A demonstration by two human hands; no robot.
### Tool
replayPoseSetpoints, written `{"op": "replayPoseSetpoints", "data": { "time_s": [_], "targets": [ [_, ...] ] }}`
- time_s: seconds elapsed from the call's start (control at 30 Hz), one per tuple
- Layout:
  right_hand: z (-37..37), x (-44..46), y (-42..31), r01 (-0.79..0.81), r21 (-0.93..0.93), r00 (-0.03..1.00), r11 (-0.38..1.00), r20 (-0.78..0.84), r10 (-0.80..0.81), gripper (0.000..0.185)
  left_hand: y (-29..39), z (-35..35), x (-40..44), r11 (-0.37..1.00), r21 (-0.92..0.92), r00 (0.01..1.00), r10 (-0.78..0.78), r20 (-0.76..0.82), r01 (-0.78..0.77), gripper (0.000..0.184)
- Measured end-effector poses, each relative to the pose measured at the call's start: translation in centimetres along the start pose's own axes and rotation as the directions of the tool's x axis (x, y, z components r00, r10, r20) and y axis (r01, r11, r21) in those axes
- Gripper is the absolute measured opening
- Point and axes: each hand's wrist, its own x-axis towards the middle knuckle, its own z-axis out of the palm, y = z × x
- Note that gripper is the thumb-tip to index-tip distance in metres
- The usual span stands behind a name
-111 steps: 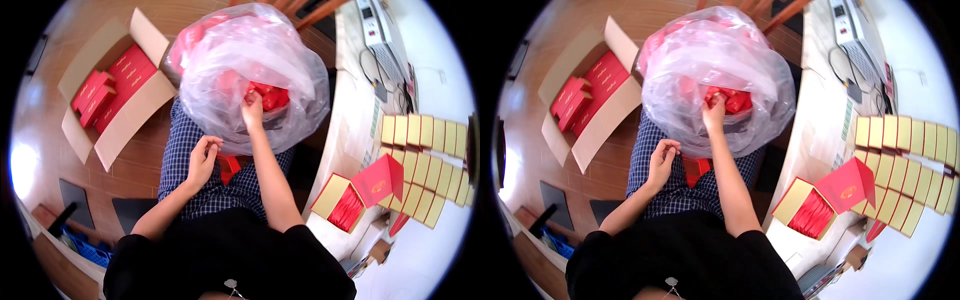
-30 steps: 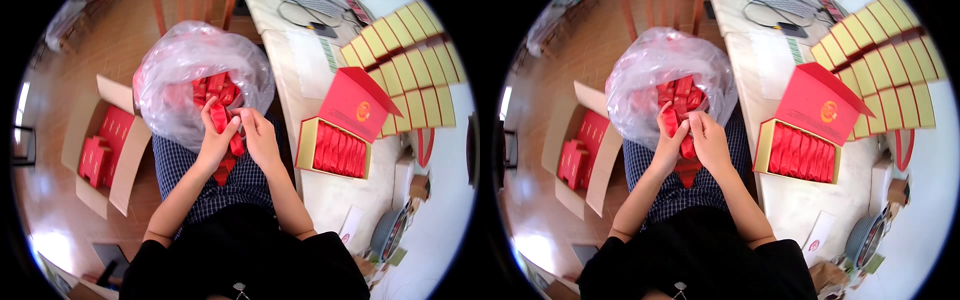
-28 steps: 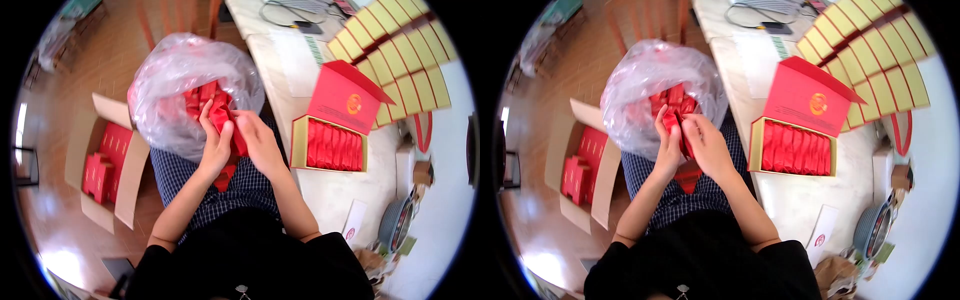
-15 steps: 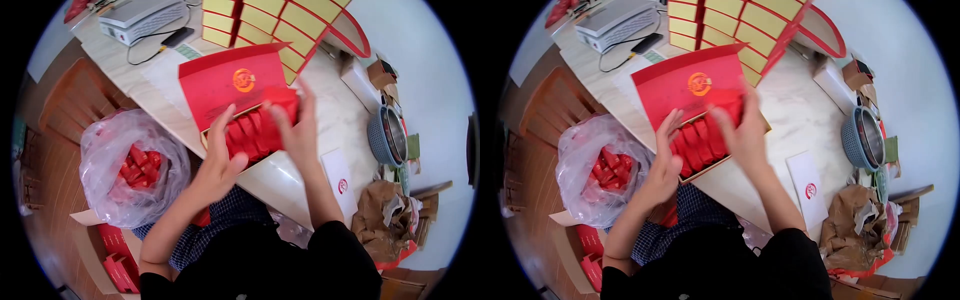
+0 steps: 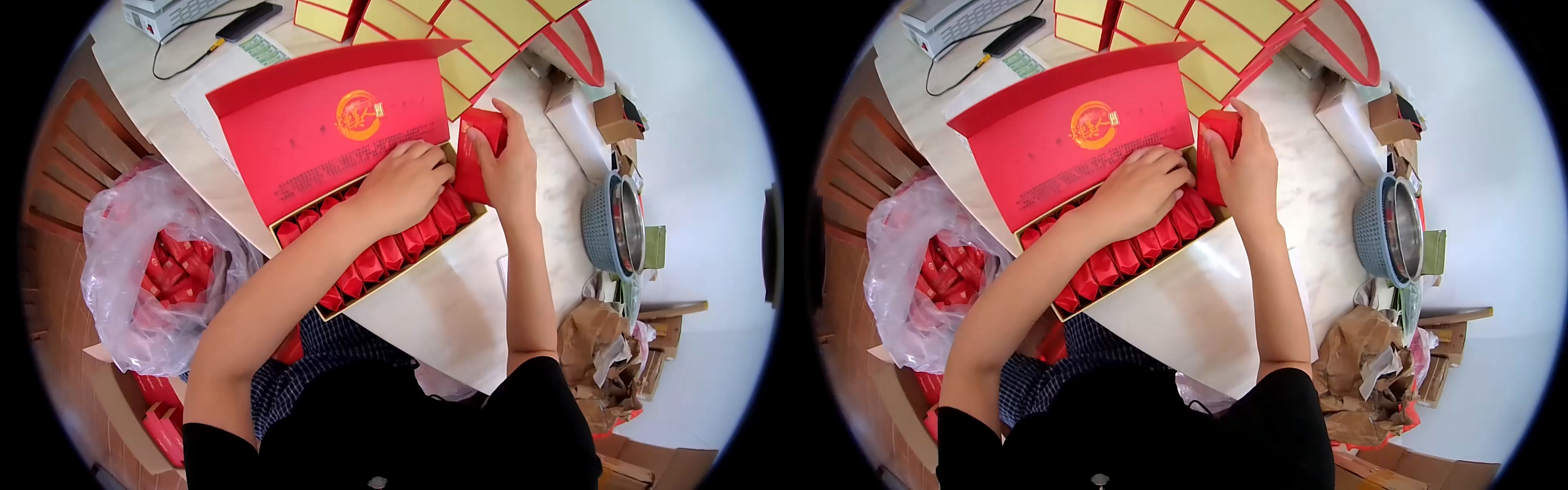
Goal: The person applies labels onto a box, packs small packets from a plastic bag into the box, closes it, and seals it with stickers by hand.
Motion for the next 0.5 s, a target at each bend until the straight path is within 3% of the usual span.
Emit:
{"op": "replayPoseSetpoints", "data": {
  "time_s": [0.13,0.27,0.37,0.5],
  "targets": [
    [0.5,0.1,-0.3,0.14,-0.039,0.99,0.989,0.005,-0.14,0.041,-0.1,0.0,0.0,1.0,0.025,1.0,0.009,-0.006,-0.009,0.013],
    [0.3,0.1,-1.0,0.101,-0.069,0.993,0.993,0.064,-0.097,0.041,-0.1,0.2,0.0,0.999,0.046,1.0,0.008,0.002,-0.008,0.013],
    [0.1,0.6,-1.0,0.199,-0.064,0.98,0.978,0.003,-0.199,0.039,-0.3,0.3,-0.1,0.998,0.053,0.999,0.021,-0.035,-0.019,0.012],
    [0.2,0.5,-1.0,0.154,-0.038,0.986,0.987,0.077,-0.151,0.036,-0.2,0.2,0.0,0.999,0.036,0.999,0.013,-0.033,-0.012,0.011]
  ]
}}
